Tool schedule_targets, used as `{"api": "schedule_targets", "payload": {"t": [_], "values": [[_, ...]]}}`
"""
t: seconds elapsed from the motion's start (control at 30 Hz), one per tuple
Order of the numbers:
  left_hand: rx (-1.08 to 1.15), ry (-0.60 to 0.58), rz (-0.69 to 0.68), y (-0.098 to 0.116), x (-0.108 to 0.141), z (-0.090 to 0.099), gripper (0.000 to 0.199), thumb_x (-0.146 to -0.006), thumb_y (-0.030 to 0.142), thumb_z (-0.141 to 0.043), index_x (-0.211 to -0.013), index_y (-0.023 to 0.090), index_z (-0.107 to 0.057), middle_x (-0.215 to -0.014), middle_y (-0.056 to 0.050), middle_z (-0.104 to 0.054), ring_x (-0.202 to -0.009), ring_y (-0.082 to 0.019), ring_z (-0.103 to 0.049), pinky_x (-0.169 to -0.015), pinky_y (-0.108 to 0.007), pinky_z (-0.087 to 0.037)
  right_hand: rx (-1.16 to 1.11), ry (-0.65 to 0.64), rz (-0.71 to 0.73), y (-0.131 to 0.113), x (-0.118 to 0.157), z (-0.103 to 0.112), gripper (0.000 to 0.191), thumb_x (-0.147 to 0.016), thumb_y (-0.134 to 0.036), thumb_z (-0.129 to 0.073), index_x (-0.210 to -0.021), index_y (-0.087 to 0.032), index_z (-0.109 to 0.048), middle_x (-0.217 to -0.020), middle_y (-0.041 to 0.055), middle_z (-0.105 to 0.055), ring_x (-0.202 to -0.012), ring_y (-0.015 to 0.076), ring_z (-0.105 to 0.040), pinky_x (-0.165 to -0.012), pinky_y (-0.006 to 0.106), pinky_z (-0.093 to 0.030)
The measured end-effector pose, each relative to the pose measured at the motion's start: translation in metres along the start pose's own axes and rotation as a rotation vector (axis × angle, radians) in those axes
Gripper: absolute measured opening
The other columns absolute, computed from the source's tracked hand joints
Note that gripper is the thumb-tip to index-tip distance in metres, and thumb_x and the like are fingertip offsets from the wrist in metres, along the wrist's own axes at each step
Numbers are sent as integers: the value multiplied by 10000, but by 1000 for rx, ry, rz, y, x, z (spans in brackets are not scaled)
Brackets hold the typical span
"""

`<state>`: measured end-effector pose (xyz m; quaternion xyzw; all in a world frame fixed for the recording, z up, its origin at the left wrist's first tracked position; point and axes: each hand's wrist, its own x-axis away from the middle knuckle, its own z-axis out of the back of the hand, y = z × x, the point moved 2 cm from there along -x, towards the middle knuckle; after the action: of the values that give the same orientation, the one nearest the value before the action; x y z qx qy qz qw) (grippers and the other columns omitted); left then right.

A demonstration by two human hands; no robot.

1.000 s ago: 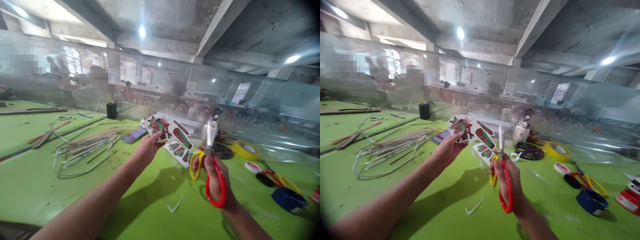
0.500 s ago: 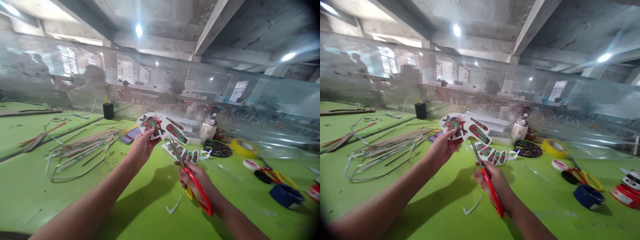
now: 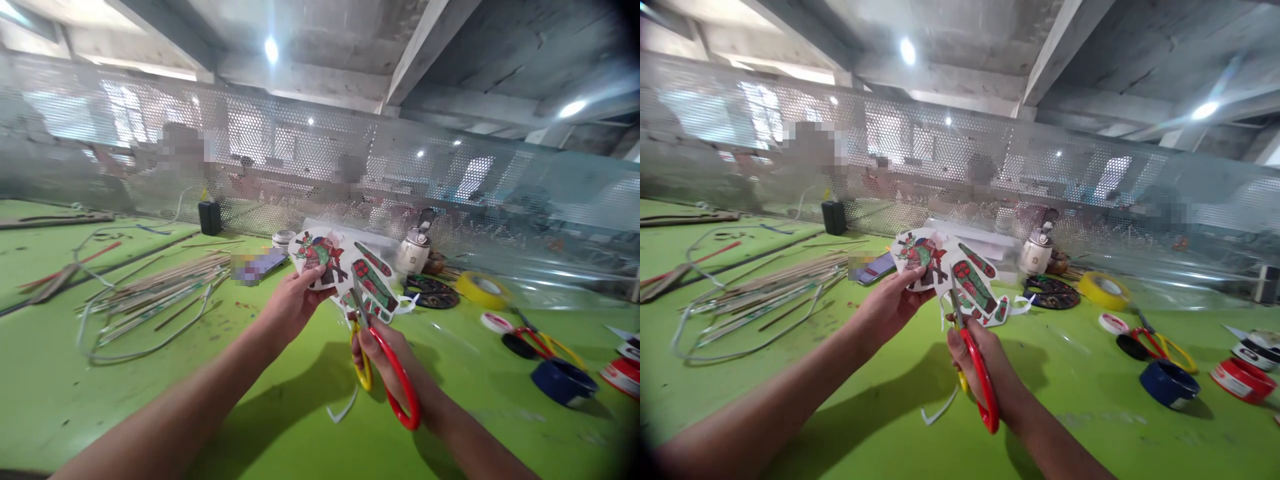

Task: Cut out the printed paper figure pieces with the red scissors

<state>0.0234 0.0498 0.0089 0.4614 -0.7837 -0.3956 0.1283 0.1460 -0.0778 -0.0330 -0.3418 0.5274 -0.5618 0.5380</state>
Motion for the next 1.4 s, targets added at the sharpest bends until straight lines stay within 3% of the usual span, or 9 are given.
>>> {"api": "schedule_targets", "payload": {"t": [0.1, 0.3, 0.53, 0.8, 1.17, 1.4], "values": [[6, -18, 10, -1, 3, -3, 57, -809, 114, -647, -800, 76, -688, -824, -111, -733, -747, -173, -686, -779, -332, -590, -34, 5, -7, 0, 0, 1, 544, -823, -696, -480, -991, -181, -532, -691, 7, -522, -591, 169, -527, -595, 345, -458], [6, -5, 17, 3, 5, -8, 79, -824, 83, -615, -788, 66, -683, -801, -116, -737, -711, -175, -689, -777, -360, -599, 20, 5, -14, -5, 1, 4, 630, -820, -708, -472, -1119, -156, -528, -686, -3, -500, -578, 167, -519, -584, 335, -453], [27, 7, 29, 3, 3, -6, 74, -818, 77, -624, -781, 59, -687, -749, -95, -725, -659, -140, -673, -749, -308, -598, 36, 31, -62, -6, 2, 3, 647, -796, -730, -485, -1091, -158, -554, -643, -24, -468, -536, 144, -469, -552, 312, -422], [22, 15, 11, 3, 0, -3, 50, -792, 91, -648, -801, 56, -683, -792, -114, -727, -715, -173, -680, -772, -373, -594, 25, 86, -102, -16, 8, 0, 612, -813, -657, -544, -1120, -129, -588, -579, -58, -441, -464, 98, -420, -455, 237, -347], [0, 21, 5, 5, -1, -1, 47, -776, 90, -659, -799, 56, -681, -791, -125, -721, -715, -185, -679, -751, -373, -595, 36, 128, -115, -26, 13, 0, 619, -790, -648, -582, -1077, -101, -620, -536, -63, -448, -433, 87, -413, -414, 212, -337], [-5, 5, -7, 5, -2, -2, 65, -762, 102, -677, -801, 50, -679, -806, -139, -714, -711, -190, -672, -720, -360, -592, 14, 107, -71, -12, 5, 1, 632, -766, -664, -602, -1081, -116, -610, -555, -59, -461, -441, 99, -426, -450, 243, -374]]}}
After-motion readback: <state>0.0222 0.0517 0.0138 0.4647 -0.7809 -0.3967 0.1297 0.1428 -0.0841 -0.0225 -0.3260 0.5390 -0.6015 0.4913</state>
